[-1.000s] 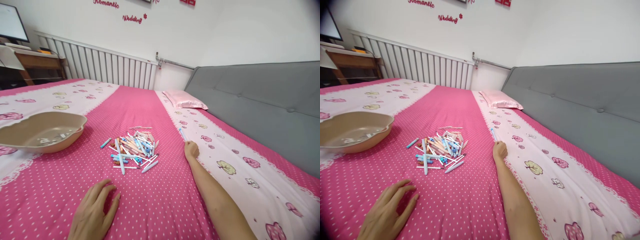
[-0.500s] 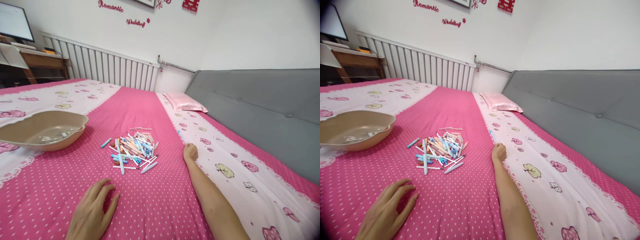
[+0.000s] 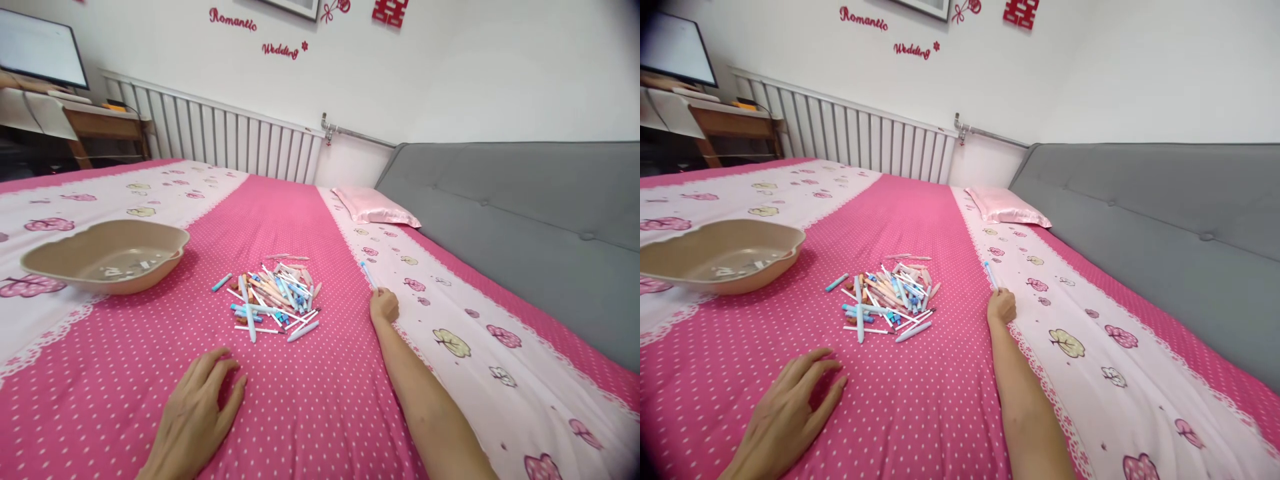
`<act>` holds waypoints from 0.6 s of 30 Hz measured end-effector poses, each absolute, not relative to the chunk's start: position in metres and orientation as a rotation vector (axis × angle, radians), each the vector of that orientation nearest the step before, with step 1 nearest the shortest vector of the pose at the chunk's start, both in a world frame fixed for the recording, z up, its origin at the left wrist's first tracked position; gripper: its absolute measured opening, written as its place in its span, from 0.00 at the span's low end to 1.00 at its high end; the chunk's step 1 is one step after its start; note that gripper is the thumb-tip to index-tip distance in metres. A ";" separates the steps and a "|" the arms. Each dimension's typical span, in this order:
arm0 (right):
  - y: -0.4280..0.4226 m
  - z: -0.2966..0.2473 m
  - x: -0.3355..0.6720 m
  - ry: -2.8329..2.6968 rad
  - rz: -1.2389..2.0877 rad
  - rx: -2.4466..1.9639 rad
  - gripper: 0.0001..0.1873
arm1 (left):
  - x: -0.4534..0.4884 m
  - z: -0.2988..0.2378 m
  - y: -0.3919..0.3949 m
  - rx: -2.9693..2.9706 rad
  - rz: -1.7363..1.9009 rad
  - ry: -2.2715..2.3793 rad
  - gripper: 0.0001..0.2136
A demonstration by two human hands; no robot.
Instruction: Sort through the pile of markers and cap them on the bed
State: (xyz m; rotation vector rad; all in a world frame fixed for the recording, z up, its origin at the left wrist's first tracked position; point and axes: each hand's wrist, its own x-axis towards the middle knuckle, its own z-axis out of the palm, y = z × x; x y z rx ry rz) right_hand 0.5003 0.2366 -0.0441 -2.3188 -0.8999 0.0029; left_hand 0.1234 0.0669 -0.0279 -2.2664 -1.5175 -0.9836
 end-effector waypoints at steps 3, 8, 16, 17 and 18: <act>0.235 -0.045 0.500 -0.904 0.004 -2.309 0.18 | 0.124 -0.028 0.067 -2.258 -0.992 -1.509 0.11; 0.234 -0.046 0.497 -0.899 -0.026 -2.301 0.23 | 0.124 -0.028 0.068 -2.262 -0.997 -1.507 0.10; 0.211 -0.047 0.488 -0.982 -0.094 -2.358 0.29 | 0.125 -0.028 0.068 -2.245 -0.945 -1.539 0.11; 0.205 -0.047 0.486 -1.005 -0.105 -2.372 0.29 | 0.125 -0.028 0.067 -2.242 -0.940 -1.548 0.11; 0.198 -0.047 0.485 -1.026 -0.114 -2.387 0.29 | 0.126 -0.028 0.067 -2.237 -0.935 -1.559 0.11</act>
